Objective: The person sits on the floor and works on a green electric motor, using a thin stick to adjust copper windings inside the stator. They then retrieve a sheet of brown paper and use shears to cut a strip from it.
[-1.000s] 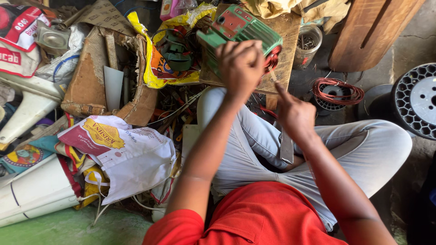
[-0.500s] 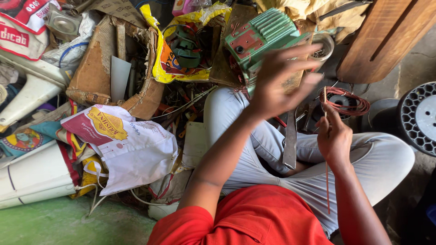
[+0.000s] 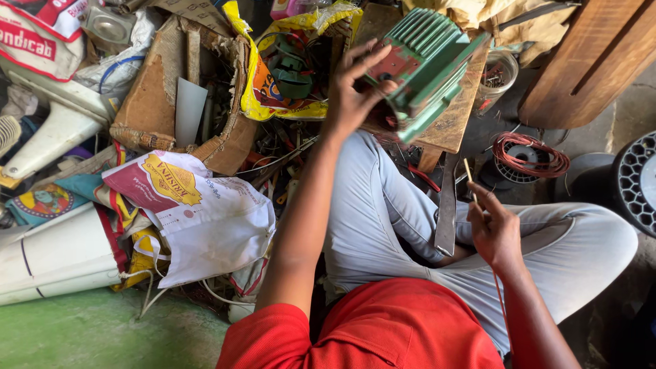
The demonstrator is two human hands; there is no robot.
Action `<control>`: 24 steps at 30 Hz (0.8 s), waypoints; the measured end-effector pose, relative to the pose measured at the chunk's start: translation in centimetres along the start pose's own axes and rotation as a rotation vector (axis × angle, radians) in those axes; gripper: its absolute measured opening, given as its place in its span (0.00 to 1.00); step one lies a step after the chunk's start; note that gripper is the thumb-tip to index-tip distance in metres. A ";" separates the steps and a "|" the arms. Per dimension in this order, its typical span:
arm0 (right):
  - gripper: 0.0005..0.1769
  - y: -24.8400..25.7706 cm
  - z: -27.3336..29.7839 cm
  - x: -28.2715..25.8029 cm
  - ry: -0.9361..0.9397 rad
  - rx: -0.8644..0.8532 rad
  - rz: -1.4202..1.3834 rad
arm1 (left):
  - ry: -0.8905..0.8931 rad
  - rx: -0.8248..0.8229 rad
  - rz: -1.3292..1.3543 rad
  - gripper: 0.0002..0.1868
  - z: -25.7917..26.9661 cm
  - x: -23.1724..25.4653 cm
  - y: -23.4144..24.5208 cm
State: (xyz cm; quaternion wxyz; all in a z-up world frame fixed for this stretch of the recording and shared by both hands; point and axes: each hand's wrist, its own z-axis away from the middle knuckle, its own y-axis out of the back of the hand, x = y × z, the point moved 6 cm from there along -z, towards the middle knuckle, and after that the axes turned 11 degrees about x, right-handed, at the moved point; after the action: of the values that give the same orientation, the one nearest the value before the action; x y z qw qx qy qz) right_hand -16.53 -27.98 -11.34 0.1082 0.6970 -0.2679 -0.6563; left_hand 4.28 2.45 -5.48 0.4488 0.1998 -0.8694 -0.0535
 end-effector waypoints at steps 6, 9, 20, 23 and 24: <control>0.24 -0.8 0.9 0.0 -0.040 -0.077 0.028 | -0.037 0.211 0.017 0.53 4.2 4.4 0.7; 0.25 -2.0 1.9 0.1 -0.117 -0.190 -0.001 | -0.018 0.193 -0.011 0.50 4.8 4.8 1.9; 0.28 -7.7 -5.2 -8.3 0.361 -0.016 0.265 | -0.116 0.510 -0.388 0.35 11.6 5.1 -1.9; 0.28 -8.9 -7.7 -10.3 0.374 0.018 0.308 | -0.058 0.259 -0.368 0.25 12.2 3.1 -3.4; 0.27 -9.0 -8.1 -10.8 0.379 0.027 0.301 | -0.074 0.191 -0.442 0.26 12.2 3.1 -3.7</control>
State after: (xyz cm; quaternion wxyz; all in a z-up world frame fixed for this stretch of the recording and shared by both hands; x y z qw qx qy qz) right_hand -6.55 -16.50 -5.72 0.2438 0.7613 -0.3525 -0.4865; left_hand -6.01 -3.23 -11.41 0.3728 0.4249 -0.8215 -0.0752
